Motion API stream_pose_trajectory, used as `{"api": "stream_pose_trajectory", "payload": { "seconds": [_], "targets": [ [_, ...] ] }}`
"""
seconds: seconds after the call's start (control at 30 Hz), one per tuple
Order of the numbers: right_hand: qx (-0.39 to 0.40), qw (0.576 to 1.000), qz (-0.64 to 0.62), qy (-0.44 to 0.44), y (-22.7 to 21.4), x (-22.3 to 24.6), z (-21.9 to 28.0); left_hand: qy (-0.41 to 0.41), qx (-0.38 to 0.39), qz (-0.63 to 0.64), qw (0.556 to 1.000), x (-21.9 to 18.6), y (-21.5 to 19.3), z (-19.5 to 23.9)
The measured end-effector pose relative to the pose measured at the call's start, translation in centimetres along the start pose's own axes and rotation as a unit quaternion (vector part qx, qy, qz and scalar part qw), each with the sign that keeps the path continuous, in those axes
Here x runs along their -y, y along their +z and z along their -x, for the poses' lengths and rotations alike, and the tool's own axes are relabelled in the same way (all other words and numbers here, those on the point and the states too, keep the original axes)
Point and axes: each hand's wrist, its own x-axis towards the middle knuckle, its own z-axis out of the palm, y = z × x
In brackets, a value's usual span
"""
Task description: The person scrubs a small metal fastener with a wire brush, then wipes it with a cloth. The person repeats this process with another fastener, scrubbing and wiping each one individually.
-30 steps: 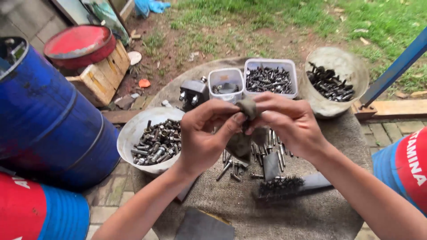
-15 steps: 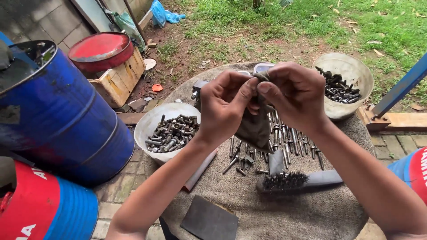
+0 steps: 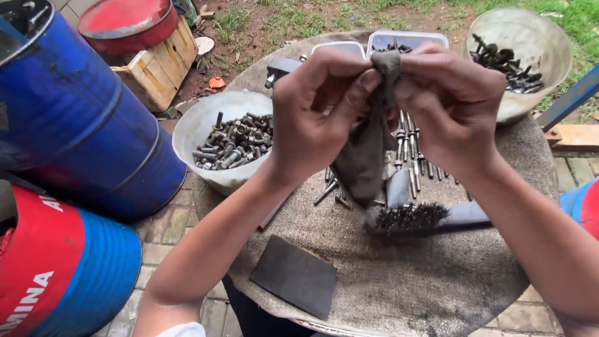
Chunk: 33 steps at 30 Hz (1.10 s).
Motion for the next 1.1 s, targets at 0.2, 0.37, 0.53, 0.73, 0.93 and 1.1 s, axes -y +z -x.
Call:
{"api": "stream_pose_trajectory", "payload": {
  "seconds": [0.2,0.37,0.53,0.73,0.93,1.1],
  "targets": [
    [-0.030,0.986,0.148,-0.072,0.4,-0.1,0.0,-0.036,0.064,0.069,0.995,0.6,-0.2,0.0],
    [-0.081,0.979,0.182,-0.043,0.1,0.0,-1.6,0.066,0.058,-0.021,0.996,-2.5,-0.3,-1.6],
    [-0.119,0.992,0.031,-0.015,0.4,-3.1,-5.3,0.165,0.049,-0.187,0.967,-4.7,-2.1,-3.8],
    [0.159,0.979,0.048,0.114,1.5,-5.9,-6.1,0.125,0.072,-0.311,0.940,-3.5,-3.0,-4.2],
    [0.387,0.818,0.380,0.191,-0.9,-6.2,-4.5,-0.075,0.260,-0.416,0.868,0.4,-1.9,-0.7],
    [0.361,0.829,0.373,0.210,-1.8,-6.3,-4.6,-0.125,0.367,-0.533,0.752,4.1,-0.7,1.9]
  ]
}}
